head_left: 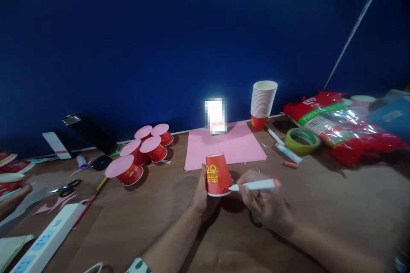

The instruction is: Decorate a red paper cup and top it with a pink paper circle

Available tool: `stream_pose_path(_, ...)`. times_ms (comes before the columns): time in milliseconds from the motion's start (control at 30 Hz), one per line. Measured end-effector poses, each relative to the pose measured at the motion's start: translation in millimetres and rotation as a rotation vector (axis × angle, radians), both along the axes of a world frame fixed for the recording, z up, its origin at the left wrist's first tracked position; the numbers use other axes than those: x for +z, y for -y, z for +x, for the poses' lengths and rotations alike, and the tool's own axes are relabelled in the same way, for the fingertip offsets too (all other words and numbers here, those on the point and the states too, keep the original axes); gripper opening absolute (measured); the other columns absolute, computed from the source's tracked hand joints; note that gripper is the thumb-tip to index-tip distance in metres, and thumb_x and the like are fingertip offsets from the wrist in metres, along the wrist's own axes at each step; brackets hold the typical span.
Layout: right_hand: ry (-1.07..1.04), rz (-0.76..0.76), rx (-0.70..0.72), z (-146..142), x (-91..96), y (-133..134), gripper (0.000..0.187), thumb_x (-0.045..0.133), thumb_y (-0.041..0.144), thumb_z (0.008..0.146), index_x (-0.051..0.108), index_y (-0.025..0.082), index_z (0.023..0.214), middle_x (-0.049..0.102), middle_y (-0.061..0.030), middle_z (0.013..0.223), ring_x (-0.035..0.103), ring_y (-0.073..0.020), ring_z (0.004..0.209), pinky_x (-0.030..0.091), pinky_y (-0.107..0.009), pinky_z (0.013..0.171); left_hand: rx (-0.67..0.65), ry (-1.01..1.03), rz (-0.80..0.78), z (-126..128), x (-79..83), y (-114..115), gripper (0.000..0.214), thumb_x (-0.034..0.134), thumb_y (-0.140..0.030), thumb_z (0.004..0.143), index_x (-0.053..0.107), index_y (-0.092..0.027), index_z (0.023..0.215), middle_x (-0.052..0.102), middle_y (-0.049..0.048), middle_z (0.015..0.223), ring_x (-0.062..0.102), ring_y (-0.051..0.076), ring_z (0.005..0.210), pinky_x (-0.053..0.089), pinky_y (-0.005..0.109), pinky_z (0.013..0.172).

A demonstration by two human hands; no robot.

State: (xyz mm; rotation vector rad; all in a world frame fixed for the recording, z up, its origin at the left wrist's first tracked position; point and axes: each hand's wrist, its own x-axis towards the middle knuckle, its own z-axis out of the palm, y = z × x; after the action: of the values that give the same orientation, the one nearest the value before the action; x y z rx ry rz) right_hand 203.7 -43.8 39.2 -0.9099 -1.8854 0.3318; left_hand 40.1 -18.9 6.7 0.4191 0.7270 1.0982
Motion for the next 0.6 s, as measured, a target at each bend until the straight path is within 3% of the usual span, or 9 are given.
stream_pose_path(600,-0.013,-0.037,-0.016,0.6,0.9,-0.7,0.015,0.045,0.016,0.092,0.054,0.021,0.082,0.063,-0.0018,0.073,0.060,-0.0151,0.066,0.048,-0.026,0.063,0.017,0.014,0.016,-0.4,-1.1,-0.6,0.063,0.037,-0.059,0.092,0.070,-0.006,0.085,0.072,0.0132,0.078,0.067,0.020,0.070,0.053,0.030,0.071)
